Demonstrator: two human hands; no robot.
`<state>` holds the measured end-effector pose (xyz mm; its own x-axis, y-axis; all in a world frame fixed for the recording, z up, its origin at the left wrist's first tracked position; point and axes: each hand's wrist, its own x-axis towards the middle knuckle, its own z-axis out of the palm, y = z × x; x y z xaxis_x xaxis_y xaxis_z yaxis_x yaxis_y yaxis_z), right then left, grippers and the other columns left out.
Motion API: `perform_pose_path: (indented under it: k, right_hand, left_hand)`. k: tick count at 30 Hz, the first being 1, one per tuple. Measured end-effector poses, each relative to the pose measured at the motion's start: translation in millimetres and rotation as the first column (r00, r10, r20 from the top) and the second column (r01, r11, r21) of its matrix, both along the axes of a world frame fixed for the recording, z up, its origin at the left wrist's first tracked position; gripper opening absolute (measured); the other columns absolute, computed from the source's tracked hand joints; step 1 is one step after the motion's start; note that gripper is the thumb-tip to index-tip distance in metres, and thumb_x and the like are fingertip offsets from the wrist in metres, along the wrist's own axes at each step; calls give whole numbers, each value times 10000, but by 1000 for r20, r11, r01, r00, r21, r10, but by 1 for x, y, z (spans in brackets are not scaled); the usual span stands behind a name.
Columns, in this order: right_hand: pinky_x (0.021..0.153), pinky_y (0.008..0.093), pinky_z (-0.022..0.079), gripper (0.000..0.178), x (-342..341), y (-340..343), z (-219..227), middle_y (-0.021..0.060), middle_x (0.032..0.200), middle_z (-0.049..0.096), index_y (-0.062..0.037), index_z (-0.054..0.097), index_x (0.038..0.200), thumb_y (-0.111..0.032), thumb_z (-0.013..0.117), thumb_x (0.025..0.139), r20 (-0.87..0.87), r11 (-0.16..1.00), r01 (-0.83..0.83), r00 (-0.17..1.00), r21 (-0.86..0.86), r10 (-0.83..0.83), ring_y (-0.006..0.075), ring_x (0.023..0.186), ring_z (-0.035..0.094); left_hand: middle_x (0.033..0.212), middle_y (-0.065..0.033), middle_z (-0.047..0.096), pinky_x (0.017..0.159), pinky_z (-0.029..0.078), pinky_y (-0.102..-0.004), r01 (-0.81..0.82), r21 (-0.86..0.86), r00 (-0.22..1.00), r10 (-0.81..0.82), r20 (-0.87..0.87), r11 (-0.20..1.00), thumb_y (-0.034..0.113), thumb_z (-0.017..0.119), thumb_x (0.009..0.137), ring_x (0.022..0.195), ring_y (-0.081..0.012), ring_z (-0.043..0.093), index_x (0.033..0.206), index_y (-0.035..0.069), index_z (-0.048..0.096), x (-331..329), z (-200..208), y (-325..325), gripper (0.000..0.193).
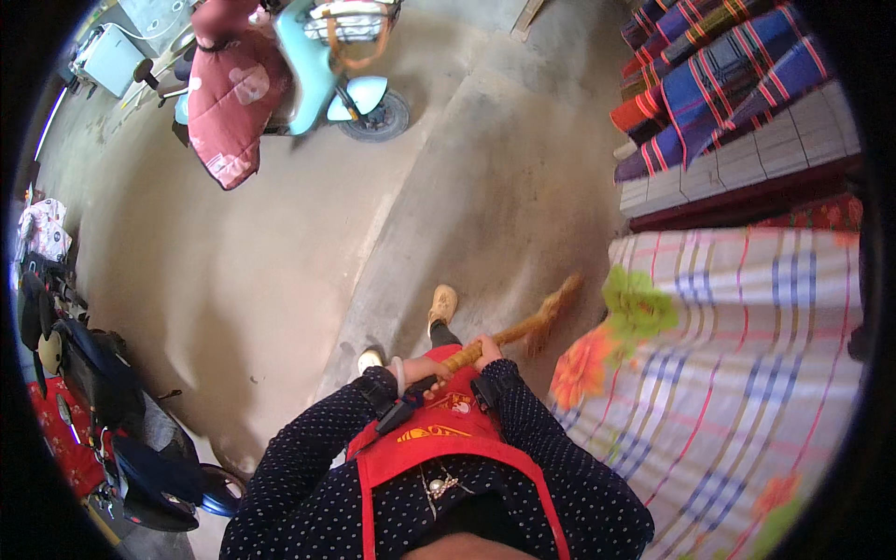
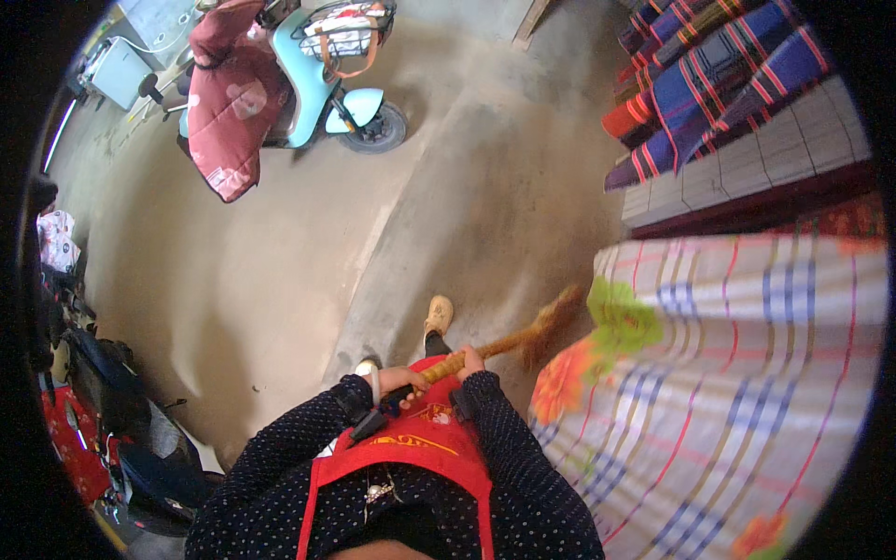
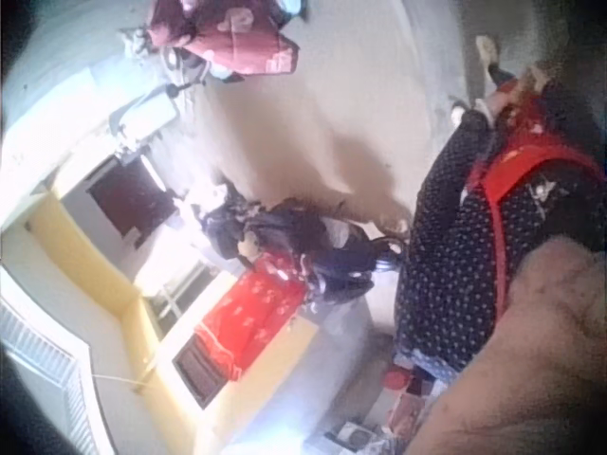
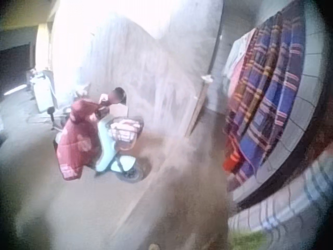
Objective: The person sweeps a concrete floor with a traditional straw broom, moving around scooters, a washing machine, and a table. They sweep debris toward the center of the room and continue sweeping different areas.
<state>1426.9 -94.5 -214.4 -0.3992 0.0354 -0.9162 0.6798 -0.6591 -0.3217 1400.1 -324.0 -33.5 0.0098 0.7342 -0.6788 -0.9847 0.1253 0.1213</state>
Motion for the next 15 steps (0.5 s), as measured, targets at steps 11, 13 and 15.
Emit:
perform_pose_path:
  k: [11,13,15]
  right_hand:
    - [686,430,506,100,-163,-65,-9,105,751,571,-42,524,822,-139,528,801,122,857,-263,930,-443,348,269,702,580]
    - [646,438,506,83,-187,-106,26,112,712,553,-44,518,785,-126,526,799,104,828,-268,927,-492,361,269,644,570]
    - [628,433,508,79,-216,-132,63,115,697,542,-38,506,777,-112,522,800,42,794,-321,916,-516,398,266,612,566]
  left_hand:
    - [642,6,453,429,353,-221,-444,-307,881,473,20,841,179,533,870,498,-66,423,829,81,470,-89,66,-5,123]
    - [647,-3,459,435,355,-228,-502,-376,845,534,-22,779,156,542,859,501,-78,428,844,74,467,-93,95,-9,112]
    - [647,-14,463,445,364,-244,-581,-372,779,627,2,724,114,544,840,502,-103,433,844,64,463,-106,119,-9,95]
